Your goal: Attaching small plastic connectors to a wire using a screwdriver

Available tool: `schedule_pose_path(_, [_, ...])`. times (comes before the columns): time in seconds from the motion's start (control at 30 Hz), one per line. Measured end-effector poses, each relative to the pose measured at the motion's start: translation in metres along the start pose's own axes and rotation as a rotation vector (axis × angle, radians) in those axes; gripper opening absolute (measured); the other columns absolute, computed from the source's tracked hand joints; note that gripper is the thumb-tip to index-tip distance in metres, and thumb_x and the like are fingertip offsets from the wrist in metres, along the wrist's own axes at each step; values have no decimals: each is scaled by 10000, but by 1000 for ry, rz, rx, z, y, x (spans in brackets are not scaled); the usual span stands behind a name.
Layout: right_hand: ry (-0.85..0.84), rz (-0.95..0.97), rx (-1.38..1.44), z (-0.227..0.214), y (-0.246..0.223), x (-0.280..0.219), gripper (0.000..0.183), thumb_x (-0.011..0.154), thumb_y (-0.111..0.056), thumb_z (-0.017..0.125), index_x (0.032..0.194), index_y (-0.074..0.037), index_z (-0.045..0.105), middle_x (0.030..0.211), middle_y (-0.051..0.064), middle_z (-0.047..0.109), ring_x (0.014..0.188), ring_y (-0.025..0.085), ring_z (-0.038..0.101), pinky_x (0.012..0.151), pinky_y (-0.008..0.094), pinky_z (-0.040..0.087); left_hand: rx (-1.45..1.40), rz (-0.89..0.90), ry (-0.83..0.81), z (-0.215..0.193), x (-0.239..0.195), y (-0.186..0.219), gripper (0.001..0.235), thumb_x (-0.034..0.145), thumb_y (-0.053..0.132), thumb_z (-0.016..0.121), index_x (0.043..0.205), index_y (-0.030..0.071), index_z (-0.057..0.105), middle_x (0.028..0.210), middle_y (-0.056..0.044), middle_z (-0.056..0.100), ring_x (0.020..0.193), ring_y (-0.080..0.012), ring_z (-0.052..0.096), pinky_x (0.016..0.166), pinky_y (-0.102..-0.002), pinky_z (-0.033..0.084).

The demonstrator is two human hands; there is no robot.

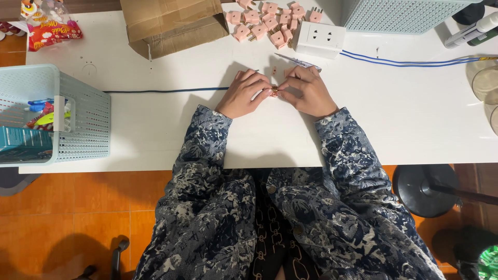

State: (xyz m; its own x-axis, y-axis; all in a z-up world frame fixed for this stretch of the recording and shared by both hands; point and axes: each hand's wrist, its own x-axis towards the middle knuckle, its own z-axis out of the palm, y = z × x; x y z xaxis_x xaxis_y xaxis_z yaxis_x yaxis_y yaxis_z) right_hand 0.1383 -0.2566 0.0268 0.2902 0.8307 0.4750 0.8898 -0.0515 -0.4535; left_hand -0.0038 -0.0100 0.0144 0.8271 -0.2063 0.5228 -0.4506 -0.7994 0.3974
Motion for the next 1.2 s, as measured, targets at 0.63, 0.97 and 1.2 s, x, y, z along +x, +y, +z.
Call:
schedule_pose_path(0.63, [78, 19, 202, -2, -24, 10, 81, 1095, -59, 865, 1170, -36, 845, 1043, 122, 812, 1025, 339, 784, 1031, 497, 530, -133, -92, 102, 15, 1, -6, 188, 1186, 284, 672, 1041, 201, 756, 1146, 41, 729, 1156, -212, 659, 910, -387, 461])
schedule_pose_path(0.97, [119, -3, 160, -7, -29, 15, 82, 1109, -50, 854, 1188, -31, 864, 1003, 125, 803, 962, 325, 768, 993, 475, 538, -185, -125, 90, 15, 0, -10, 177, 1208, 296, 657, 1122, 208, 784, 1161, 25, 741, 1167, -220, 652, 921, -379, 463])
schedule_pose_path(1.2, [127, 8, 155, -7, -32, 13, 82, 1107, -64, 850, 1185, -40, 856, 1016, 116, 798, 975, 320, 753, 1004, 476, 525, -178, -126, 76, 17, -1, -10, 238, 1218, 308, 650, 1071, 175, 782, 1124, -10, 736, 1157, -226, 652, 927, -384, 445])
